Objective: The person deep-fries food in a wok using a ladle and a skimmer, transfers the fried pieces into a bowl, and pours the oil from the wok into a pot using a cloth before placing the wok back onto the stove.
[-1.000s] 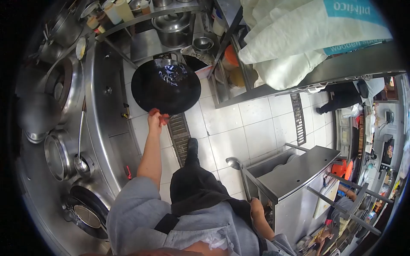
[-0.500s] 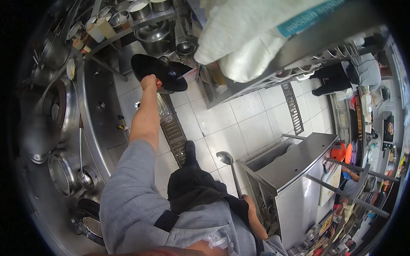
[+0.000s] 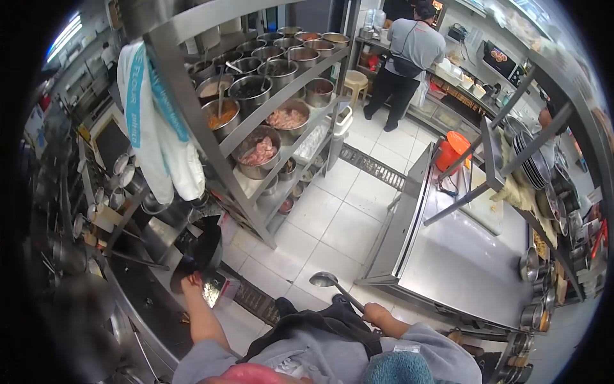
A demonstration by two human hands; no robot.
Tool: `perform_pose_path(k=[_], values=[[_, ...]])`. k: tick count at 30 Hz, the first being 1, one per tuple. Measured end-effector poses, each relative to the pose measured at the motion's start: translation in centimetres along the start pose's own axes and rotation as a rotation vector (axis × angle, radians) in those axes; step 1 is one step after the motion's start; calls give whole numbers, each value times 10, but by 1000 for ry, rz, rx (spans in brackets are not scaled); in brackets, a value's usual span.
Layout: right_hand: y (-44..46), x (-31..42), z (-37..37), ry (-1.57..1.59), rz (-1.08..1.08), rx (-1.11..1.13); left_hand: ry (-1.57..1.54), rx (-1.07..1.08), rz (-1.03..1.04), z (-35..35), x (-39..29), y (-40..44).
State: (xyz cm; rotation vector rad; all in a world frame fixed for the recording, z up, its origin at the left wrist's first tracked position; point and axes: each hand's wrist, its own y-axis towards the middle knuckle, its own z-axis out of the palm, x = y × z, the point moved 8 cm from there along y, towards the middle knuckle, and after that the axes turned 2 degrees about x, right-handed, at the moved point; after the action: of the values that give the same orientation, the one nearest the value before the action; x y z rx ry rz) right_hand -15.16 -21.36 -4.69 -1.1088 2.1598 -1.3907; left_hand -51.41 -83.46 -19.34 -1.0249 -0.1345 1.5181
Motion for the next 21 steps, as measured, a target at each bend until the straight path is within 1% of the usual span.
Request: perform_pose_path(k=[1,2,3,4,5,7,9,10,12,13,15,16,17,19,21], values=[[6,-8,-1,38,-63,14,-9,18,7,-9,8,-28],[13,-15,1,80,-125,32,56,-163,72,-20,16,-62],[23,-23,-3,13,-169,17,2,-110,61,-31,26,-93],[23,-26,-14,11,-183,22,34,-254,71,-15,37,-162],[22,-27,-28,1,-196,46,-23,-185,100,-39,47,-176],[27,-36,-36,-4,-222,79,-26,6,163,-62,64,-231],[51,-44,-44,-60,-308,61,-71,-108,288,-74,80,-302],[56,-50,-48,-66,-320,68,-72,-114,302,-81,90,-332],[65,-46,-57,-102,-423,107,-60,-160,421,-96,94,-385],[77,-44,-58,-236,-524,37,-69,-186,433,-105,98,-411],[47,-39,-76,-241,-506,93,-57,-184,519,-112,103,-467],[36,-34,-85,-223,-486,115,-71,-199,529,-117,108,-493],[37,-32,-86,-244,-498,111,-80,-193,567,-118,111,-518],[44,-32,-77,-299,-547,110,-89,-196,609,-116,116,-571],[49,-32,-63,-392,-571,134,-80,-272,686,-108,125,-636]])
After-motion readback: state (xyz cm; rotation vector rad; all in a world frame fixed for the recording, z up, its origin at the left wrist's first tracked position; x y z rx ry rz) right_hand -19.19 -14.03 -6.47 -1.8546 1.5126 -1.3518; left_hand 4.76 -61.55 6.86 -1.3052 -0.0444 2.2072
